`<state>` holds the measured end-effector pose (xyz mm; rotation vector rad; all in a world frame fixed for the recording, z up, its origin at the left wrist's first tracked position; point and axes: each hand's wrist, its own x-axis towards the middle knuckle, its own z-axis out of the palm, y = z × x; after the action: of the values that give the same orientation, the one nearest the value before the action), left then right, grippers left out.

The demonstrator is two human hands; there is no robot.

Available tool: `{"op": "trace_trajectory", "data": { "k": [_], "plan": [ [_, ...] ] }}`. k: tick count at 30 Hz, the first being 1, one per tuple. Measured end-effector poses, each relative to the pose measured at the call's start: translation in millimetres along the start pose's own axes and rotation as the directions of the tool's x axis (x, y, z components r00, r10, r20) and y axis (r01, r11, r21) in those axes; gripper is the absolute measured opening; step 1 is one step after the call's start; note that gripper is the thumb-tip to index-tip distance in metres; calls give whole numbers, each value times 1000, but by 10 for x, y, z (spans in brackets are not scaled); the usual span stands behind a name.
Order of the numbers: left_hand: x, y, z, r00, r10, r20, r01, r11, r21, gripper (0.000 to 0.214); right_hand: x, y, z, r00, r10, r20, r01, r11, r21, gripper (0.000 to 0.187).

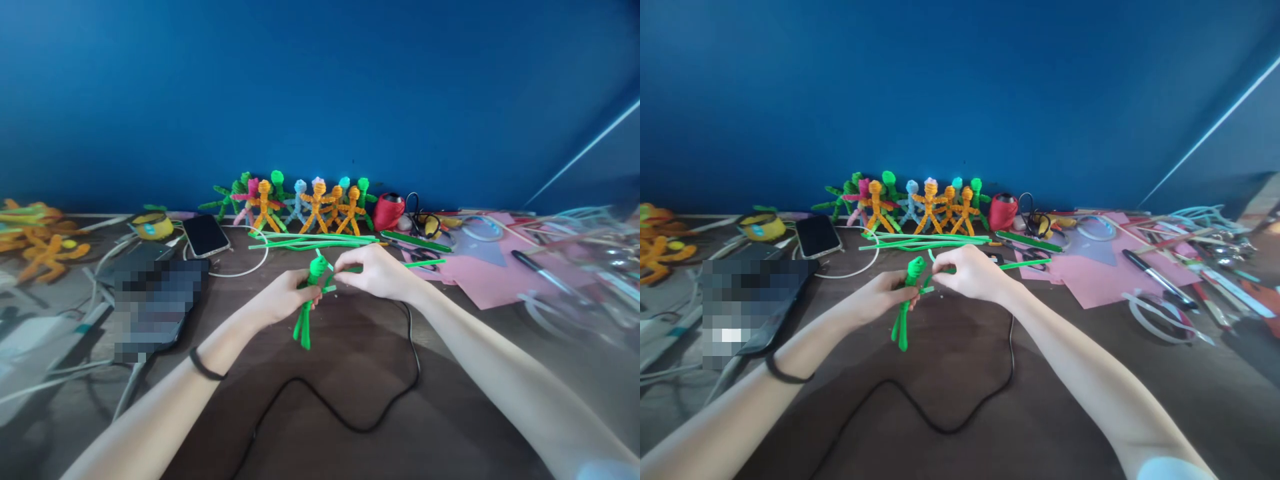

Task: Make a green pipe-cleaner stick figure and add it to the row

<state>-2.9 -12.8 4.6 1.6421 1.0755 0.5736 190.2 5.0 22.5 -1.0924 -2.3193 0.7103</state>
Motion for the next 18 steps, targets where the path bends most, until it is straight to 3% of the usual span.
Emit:
{"op": "trace_trajectory", "data": {
  "k": [5, 8, 12, 18],
  "plan": [
    [-13, -5, -15, 997, 22, -72, -16, 996, 89, 14, -24, -107, -8, 1000, -19, -10, 19, 999, 51, 12],
    [-23, 21, -19, 994, 6, -107, -1, 999, 46, 16, -19, -109, -5, 999, -4, -44, 7, 998, 57, 12],
    [-29, 37, -18, 996, -44, -76, 37, 995, -94, 24, -7, -80, 10, 995, -13, -100, 18, 998, 55, 10],
    [-35, 53, -22, 997, -78, 20, 80, 981, -175, 23, -12, -74, 18, 991, -27, -128, 33, 999, 43, 8]
  ]
}}
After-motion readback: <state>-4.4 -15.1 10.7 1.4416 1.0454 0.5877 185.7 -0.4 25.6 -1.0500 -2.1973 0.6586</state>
